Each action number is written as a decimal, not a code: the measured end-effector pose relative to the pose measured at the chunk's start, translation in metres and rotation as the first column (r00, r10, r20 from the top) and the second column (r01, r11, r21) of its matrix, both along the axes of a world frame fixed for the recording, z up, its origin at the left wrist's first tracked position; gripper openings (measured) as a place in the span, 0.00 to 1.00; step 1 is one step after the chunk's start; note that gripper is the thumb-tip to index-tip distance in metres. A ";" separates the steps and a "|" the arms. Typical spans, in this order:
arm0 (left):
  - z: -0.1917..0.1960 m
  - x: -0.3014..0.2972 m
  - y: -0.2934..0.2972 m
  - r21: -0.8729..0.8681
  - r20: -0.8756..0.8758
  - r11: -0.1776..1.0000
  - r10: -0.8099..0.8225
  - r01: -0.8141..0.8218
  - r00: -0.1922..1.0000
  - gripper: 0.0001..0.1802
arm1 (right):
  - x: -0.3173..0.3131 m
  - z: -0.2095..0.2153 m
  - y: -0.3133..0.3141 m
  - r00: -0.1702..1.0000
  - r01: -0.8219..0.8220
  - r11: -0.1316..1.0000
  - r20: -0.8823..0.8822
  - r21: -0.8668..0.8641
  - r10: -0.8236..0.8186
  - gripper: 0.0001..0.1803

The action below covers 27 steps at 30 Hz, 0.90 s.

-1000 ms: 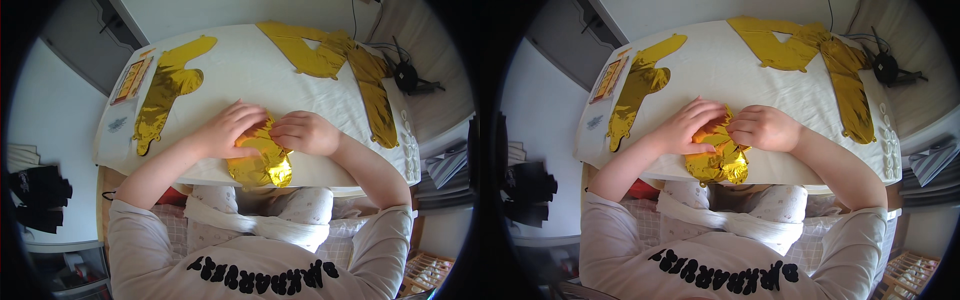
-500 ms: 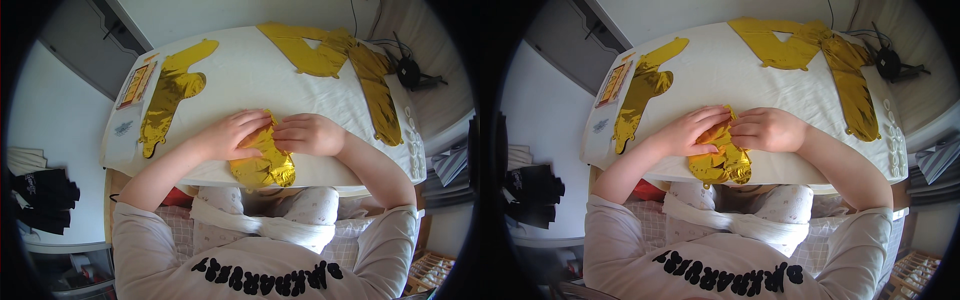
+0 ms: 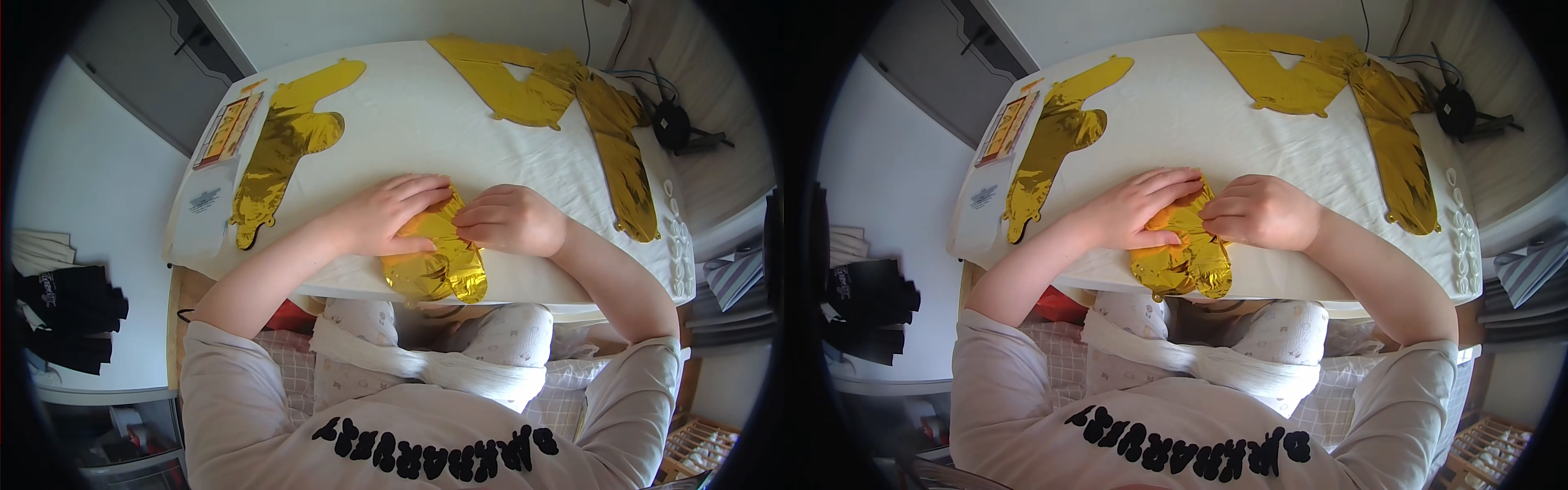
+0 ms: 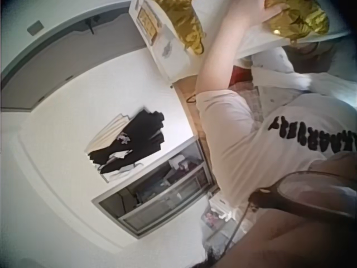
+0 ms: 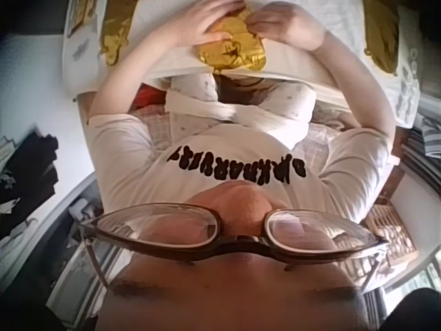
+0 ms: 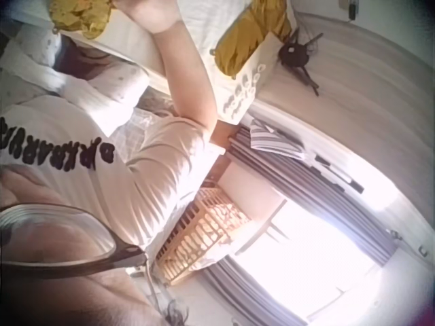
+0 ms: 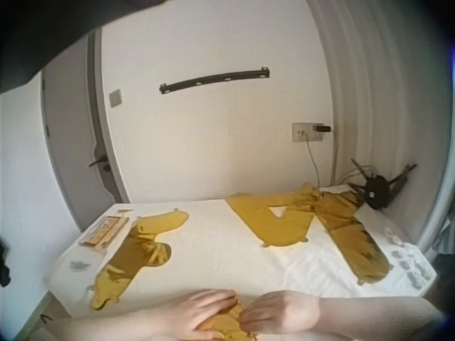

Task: The person lays out and flattens a deflated foil balloon on a table by hand, then folds it into a compact square.

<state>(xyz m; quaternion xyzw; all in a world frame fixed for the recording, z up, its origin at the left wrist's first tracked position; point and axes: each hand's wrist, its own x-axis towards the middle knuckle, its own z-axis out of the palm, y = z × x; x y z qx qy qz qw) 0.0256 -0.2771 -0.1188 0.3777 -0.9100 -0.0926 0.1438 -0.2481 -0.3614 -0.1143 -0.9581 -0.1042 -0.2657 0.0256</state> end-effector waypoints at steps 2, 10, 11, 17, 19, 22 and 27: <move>-0.001 0.000 -0.001 -0.002 0.000 1.000 0.001 -0.001 1.000 0.41 | 0.000 0.001 0.002 1.000 0.024 0.997 -0.022 0.077 -0.022 0.12; 0.001 0.000 -0.001 -0.005 0.032 1.000 -0.001 0.001 0.999 0.42 | -0.001 0.005 0.002 0.999 0.001 0.997 -0.041 0.073 0.002 0.12; 0.001 0.000 -0.002 -0.005 0.031 1.000 -0.001 0.001 1.000 0.42 | -0.002 0.006 0.002 0.999 -0.001 0.999 -0.054 0.037 0.003 0.12; -0.003 -0.002 0.001 -0.073 0.078 0.997 -0.003 0.009 0.997 0.44 | -0.004 0.011 0.003 0.997 -0.046 0.995 -0.059 -0.085 0.042 0.13; -0.001 -0.004 0.003 -0.093 0.124 0.996 0.022 -0.010 0.992 0.44 | -0.005 0.008 0.002 0.997 -0.052 0.994 -0.064 -0.100 0.046 0.13; 0.000 -0.004 0.003 -0.094 0.111 0.996 0.011 -0.001 0.994 0.44 | -0.004 0.009 0.003 0.996 -0.056 0.992 -0.069 -0.111 0.049 0.13; -0.001 -0.006 0.003 -0.118 0.107 0.993 0.028 -0.015 0.994 0.43 | 0.002 0.014 0.003 0.995 -0.033 0.995 -0.095 0.091 0.042 0.14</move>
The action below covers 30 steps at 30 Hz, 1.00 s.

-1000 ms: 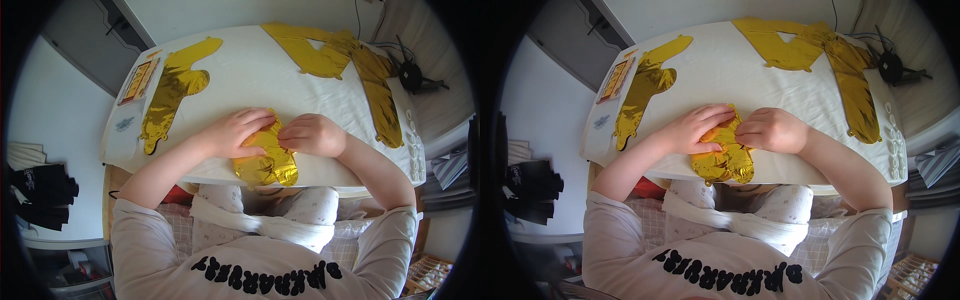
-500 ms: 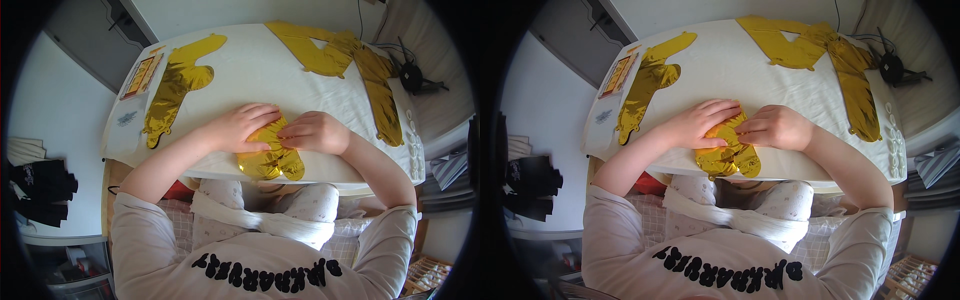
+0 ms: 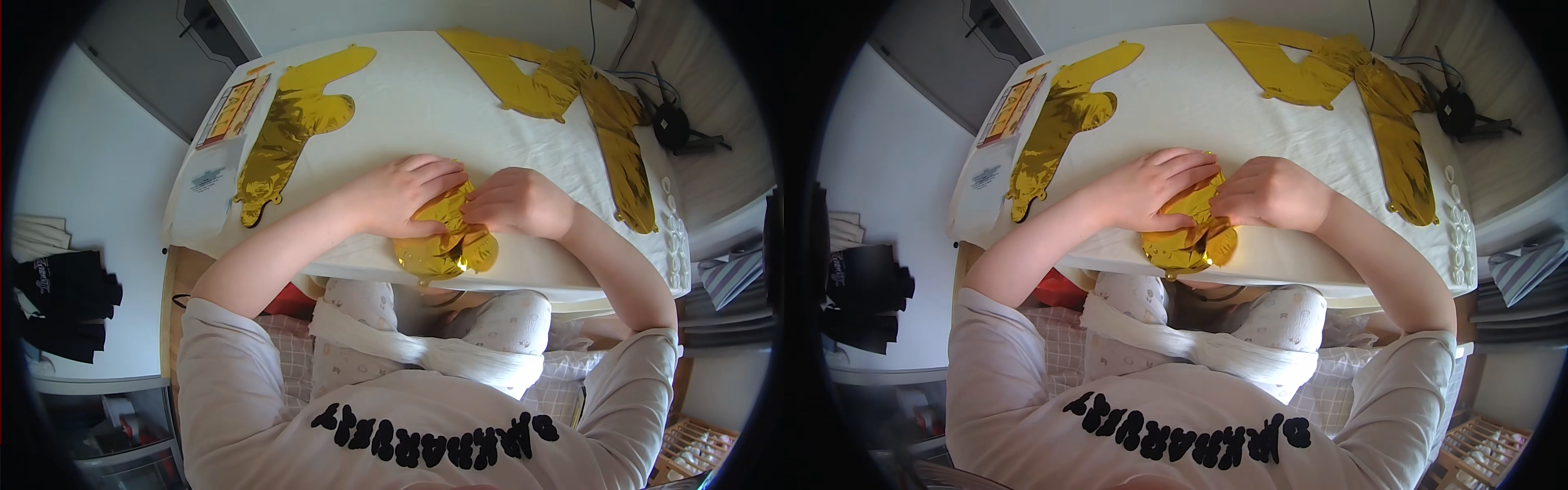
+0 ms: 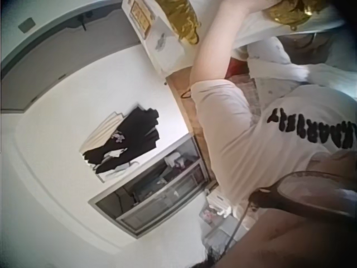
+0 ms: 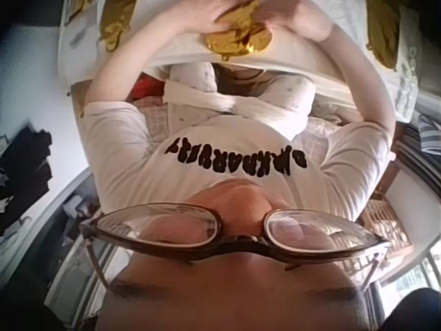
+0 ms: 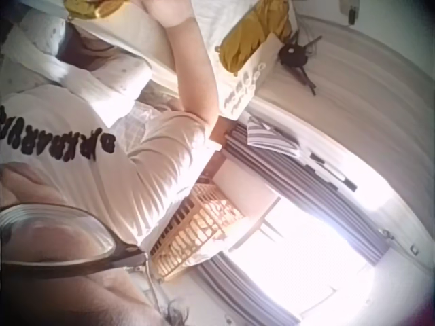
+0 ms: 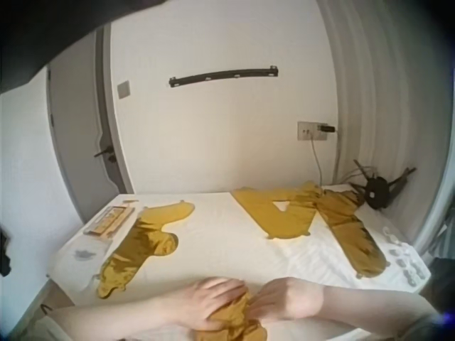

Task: The person lays out and flattens a deflated foil balloon on a table by hand, then folds it into a compact square.

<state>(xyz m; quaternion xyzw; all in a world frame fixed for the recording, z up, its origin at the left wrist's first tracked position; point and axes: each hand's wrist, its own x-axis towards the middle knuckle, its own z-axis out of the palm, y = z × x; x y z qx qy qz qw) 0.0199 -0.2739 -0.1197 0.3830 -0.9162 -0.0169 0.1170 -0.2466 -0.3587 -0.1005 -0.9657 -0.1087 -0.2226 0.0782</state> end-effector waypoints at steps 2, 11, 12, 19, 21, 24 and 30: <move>0.002 -0.001 0.001 0.007 0.003 1.000 0.010 -0.010 1.000 0.43 | 0.003 0.005 0.002 0.994 0.084 0.993 -0.070 0.082 -0.078 0.13; -0.001 0.004 0.003 0.117 -0.162 0.993 0.018 0.001 0.987 0.39 | 0.027 0.020 0.020 0.886 0.441 0.845 -0.297 0.302 -0.356 0.10; 0.001 0.005 0.005 0.043 -0.199 0.999 0.032 -0.024 0.980 0.35 | 0.028 0.019 0.018 0.883 0.444 0.846 -0.306 0.296 -0.357 0.10; 0.013 0.009 0.069 -0.059 -0.354 0.940 0.294 -0.335 0.888 0.25 | 0.040 0.027 0.023 0.851 0.484 0.840 -0.355 0.244 -0.388 0.10; 0.013 0.003 0.094 -0.119 -0.376 0.924 0.298 -0.365 0.877 0.25 | 0.038 0.028 0.022 0.862 0.462 0.852 -0.348 0.245 -0.368 0.10; 0.000 -0.014 0.115 -0.247 -0.410 0.887 0.268 -0.389 0.872 0.31 | 0.030 0.021 0.020 0.910 0.379 0.882 -0.287 0.280 -0.300 0.08; -0.025 -0.017 0.118 -0.269 -0.398 0.888 0.249 -0.372 0.883 0.26 | -0.004 0.007 0.023 0.952 0.285 0.908 -0.199 0.306 -0.232 0.08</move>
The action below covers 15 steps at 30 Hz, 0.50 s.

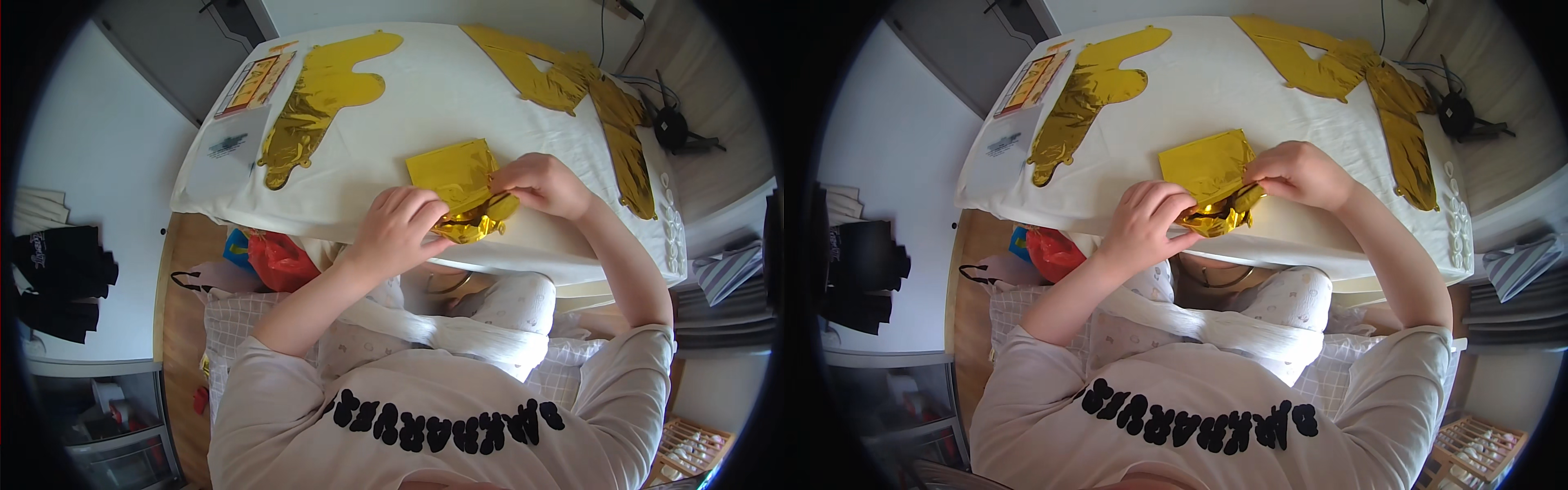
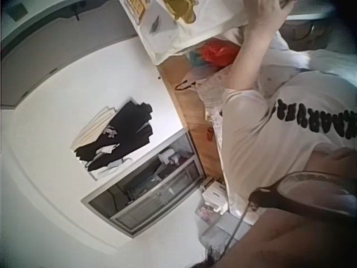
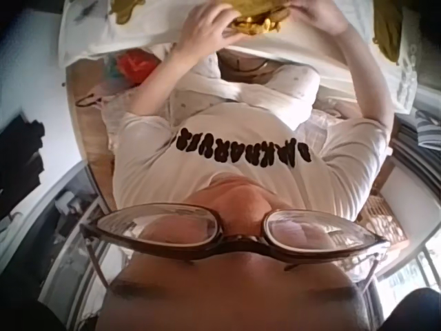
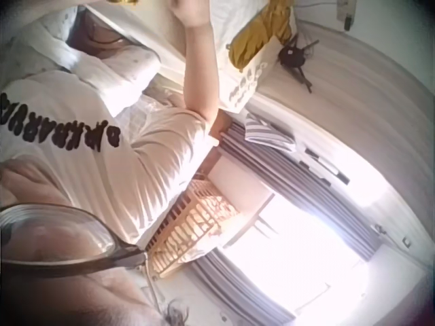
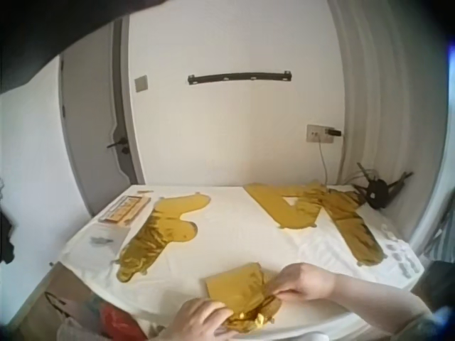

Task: The person lays out and flattens a deflated foil balloon on a table by hand, then folds it into a compact square.

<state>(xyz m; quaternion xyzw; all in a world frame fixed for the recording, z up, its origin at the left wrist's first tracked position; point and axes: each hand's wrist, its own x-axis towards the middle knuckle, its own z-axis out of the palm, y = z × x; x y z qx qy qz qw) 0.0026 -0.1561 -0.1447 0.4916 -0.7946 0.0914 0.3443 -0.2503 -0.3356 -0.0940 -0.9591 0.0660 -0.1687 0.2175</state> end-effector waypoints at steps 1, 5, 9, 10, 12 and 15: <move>-0.002 0.001 0.000 0.007 0.002 1.000 -0.021 0.021 1.000 0.24 | -0.003 -0.004 0.000 1.000 -0.014 1.000 0.018 -0.001 0.014 0.10; -0.005 0.003 0.002 -0.022 0.028 0.999 -0.040 0.041 0.999 0.22 | -0.006 -0.008 0.005 0.997 -0.068 0.997 0.041 -0.022 0.069 0.10; -0.006 0.003 0.002 -0.070 0.012 0.997 -0.040 0.041 0.999 0.17 | -0.007 -0.016 0.004 0.992 -0.058 0.996 0.111 -0.071 0.065 0.10; -0.006 0.002 0.001 -0.100 0.011 0.994 -0.033 0.034 0.999 0.15 | -0.007 -0.018 0.003 0.991 -0.046 0.997 0.124 -0.062 0.054 0.10; -0.001 -0.001 0.002 -0.091 -0.020 0.996 -0.026 0.025 0.999 0.13 | -0.008 -0.021 0.002 0.991 -0.032 0.997 0.125 -0.068 0.040 0.10; 0.004 -0.005 0.003 -0.060 -0.076 0.998 -0.007 0.003 0.997 0.10 | -0.008 -0.022 0.000 0.993 -0.009 0.998 0.120 -0.067 0.017 0.10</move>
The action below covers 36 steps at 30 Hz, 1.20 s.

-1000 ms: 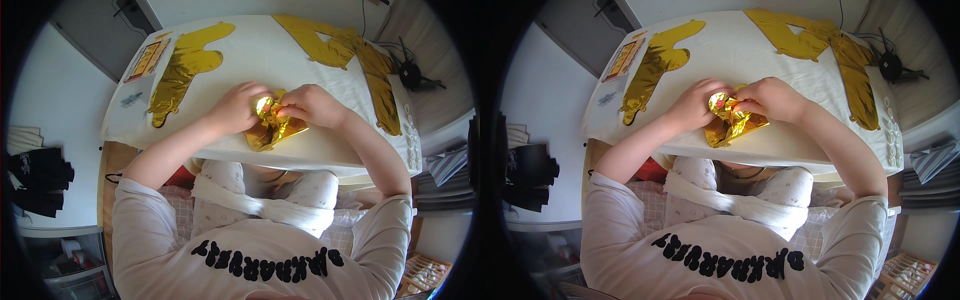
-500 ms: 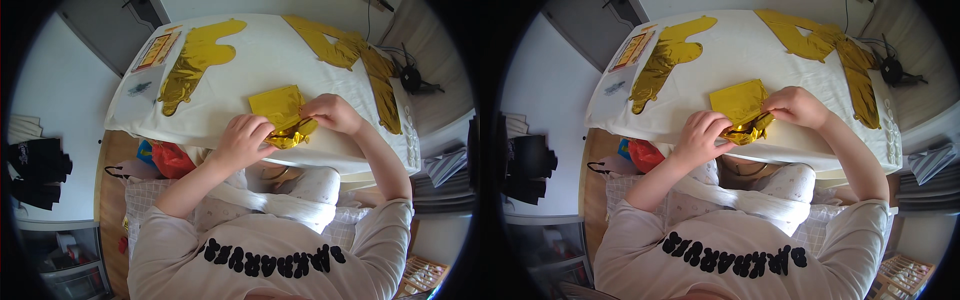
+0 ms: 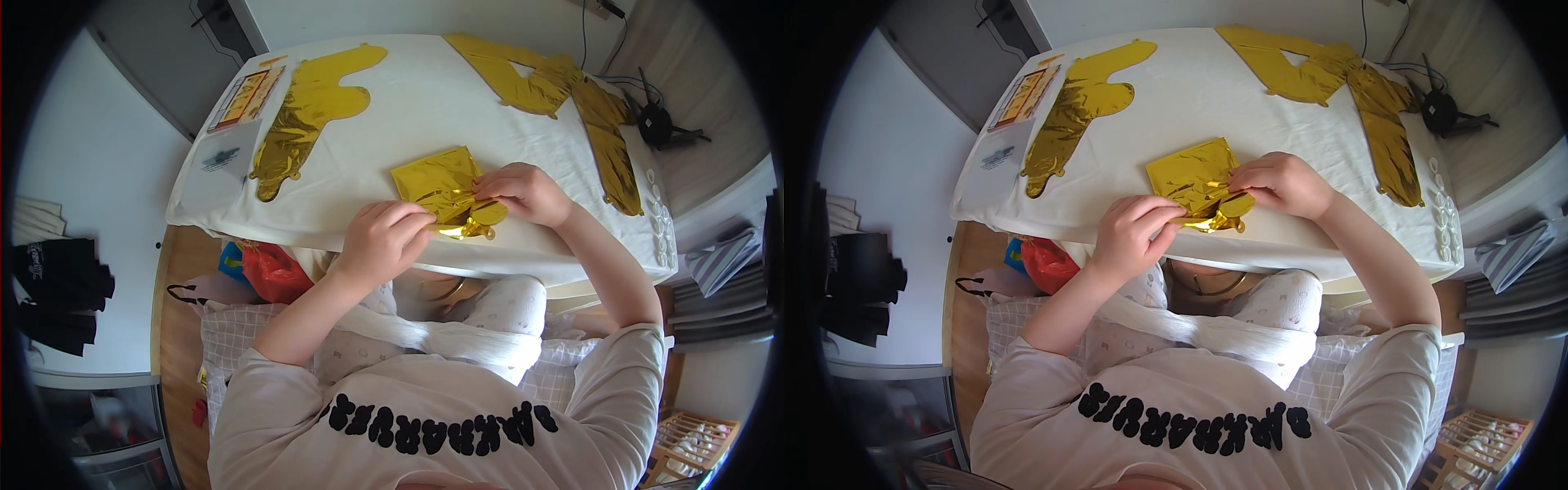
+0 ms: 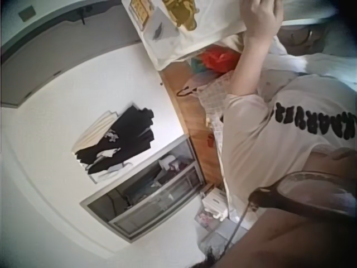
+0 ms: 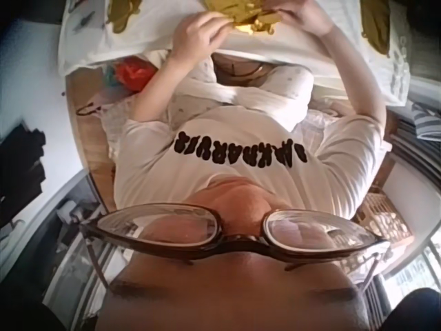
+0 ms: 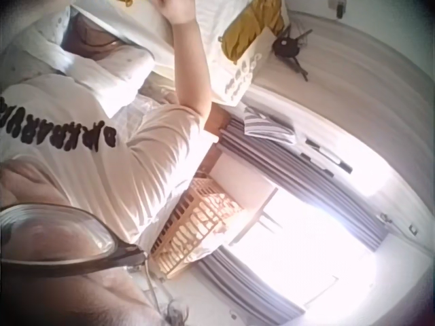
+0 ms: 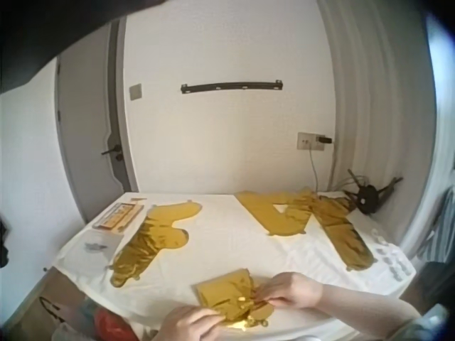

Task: The person lays out and flattens a deflated foil balloon on a table by hand, then folds it into a compact square.

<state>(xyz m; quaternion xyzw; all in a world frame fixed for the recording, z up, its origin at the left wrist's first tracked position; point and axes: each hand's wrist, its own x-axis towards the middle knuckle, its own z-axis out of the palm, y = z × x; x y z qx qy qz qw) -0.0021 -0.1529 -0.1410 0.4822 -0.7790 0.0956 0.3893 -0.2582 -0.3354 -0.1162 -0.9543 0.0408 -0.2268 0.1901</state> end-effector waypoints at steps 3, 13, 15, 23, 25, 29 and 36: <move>-0.001 0.000 -0.002 0.021 -0.017 0.999 0.026 -0.025 1.000 0.08 | 0.000 0.000 -0.001 1.000 0.019 1.000 -0.005 0.013 -0.019 0.12; 0.008 0.003 -0.007 -0.060 0.125 0.998 -0.006 0.014 0.992 0.31 | 0.001 0.002 0.000 0.995 0.091 0.992 -0.039 0.086 -0.088 0.11; 0.008 -0.002 -0.005 -0.086 0.148 0.996 0.012 0.001 0.989 0.28 | 0.001 0.003 0.001 0.988 0.142 0.980 -0.080 0.142 -0.131 0.10; -0.003 0.000 -0.006 -0.131 0.085 0.991 0.041 -0.029 0.996 0.09 | 0.002 0.005 0.004 0.972 0.208 0.963 -0.142 0.172 -0.185 0.10; 0.005 -0.003 -0.005 -0.048 -0.056 0.998 0.037 -0.040 0.998 0.05 | 0.002 0.006 0.005 0.977 0.191 0.964 -0.132 0.186 -0.169 0.09; 0.017 -0.005 -0.002 0.149 -0.087 0.984 0.114 -0.101 0.990 0.07 | 0.004 0.012 0.010 0.963 0.240 0.949 -0.173 0.202 -0.207 0.09; 0.028 -0.001 -0.005 0.325 -0.320 0.946 0.111 -0.002 0.941 0.08 | 0.017 0.029 0.015 0.917 0.372 0.883 -0.264 0.287 -0.300 0.10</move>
